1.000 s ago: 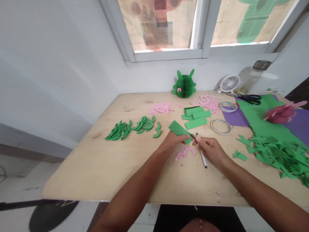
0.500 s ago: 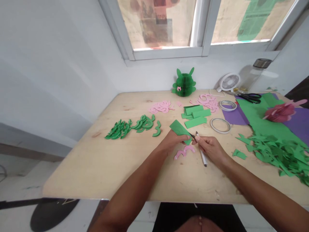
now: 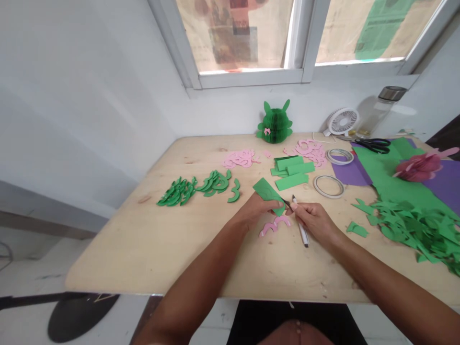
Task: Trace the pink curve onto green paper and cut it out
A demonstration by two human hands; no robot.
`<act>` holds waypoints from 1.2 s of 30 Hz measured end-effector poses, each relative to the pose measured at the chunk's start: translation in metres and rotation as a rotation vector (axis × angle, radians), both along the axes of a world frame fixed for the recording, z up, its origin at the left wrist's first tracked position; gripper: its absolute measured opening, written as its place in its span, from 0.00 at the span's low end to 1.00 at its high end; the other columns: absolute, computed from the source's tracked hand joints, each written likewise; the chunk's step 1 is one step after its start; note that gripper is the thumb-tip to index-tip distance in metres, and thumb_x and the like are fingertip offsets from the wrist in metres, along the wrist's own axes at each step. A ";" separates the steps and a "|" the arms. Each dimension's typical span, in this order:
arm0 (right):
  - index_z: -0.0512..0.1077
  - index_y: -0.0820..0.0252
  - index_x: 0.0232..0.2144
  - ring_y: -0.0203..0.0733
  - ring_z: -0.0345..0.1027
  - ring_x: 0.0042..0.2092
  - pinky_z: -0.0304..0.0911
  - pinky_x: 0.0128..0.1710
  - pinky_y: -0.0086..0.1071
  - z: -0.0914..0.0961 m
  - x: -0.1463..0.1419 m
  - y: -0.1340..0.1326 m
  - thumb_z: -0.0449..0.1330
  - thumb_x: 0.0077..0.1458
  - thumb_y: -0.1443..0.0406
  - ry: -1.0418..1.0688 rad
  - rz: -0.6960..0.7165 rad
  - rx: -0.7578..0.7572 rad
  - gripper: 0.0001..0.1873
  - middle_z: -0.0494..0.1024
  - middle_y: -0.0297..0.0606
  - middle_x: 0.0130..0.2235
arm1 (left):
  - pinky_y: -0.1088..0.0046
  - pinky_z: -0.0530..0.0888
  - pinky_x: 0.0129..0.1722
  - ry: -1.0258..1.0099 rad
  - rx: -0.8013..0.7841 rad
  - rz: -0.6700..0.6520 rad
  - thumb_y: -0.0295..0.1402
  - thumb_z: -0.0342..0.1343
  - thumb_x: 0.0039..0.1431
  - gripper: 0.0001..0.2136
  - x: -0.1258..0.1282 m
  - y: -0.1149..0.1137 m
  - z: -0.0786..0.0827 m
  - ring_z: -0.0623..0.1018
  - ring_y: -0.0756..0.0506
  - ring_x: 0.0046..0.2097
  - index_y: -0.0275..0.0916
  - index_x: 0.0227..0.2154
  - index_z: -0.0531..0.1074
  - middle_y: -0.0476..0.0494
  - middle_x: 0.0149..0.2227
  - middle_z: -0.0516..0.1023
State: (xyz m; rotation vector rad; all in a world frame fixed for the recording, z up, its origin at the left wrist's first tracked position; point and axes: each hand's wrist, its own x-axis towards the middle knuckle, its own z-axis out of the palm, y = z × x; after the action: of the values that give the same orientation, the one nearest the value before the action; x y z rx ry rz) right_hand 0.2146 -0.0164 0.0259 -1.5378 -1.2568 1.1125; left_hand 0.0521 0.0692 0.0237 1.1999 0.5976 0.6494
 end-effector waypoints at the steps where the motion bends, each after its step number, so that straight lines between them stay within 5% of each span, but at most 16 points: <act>1: 0.75 0.64 0.24 0.31 0.41 0.19 0.37 0.20 0.29 0.001 0.000 0.000 0.54 0.50 0.43 -0.002 0.000 0.000 0.29 0.50 0.25 0.15 | 0.70 0.71 0.36 0.004 -0.003 -0.001 0.31 0.62 0.42 0.12 0.000 0.000 0.001 0.75 0.46 0.34 0.35 0.33 0.75 0.44 0.32 0.77; 18: 0.76 0.65 0.27 0.31 0.42 0.19 0.38 0.20 0.28 -0.005 0.003 0.000 0.53 0.52 0.44 0.011 -0.020 0.000 0.29 0.51 0.25 0.16 | 0.73 0.68 0.30 0.047 -0.028 0.044 0.35 0.65 0.41 0.12 0.000 -0.002 0.011 0.74 0.48 0.31 0.34 0.29 0.75 0.44 0.29 0.76; 36: 0.75 0.64 0.25 0.30 0.42 0.19 0.37 0.19 0.28 0.000 0.001 -0.001 0.53 0.51 0.43 -0.030 -0.007 0.020 0.30 0.50 0.25 0.16 | 0.68 0.71 0.35 0.070 -0.094 0.089 0.33 0.64 0.40 0.10 0.001 -0.002 0.010 0.76 0.46 0.32 0.33 0.27 0.76 0.43 0.28 0.77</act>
State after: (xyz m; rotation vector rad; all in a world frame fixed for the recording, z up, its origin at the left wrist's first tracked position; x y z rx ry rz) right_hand 0.2153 -0.0173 0.0259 -1.5479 -1.2778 1.0727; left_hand 0.0534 0.0669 0.0340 1.1163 0.7357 0.6489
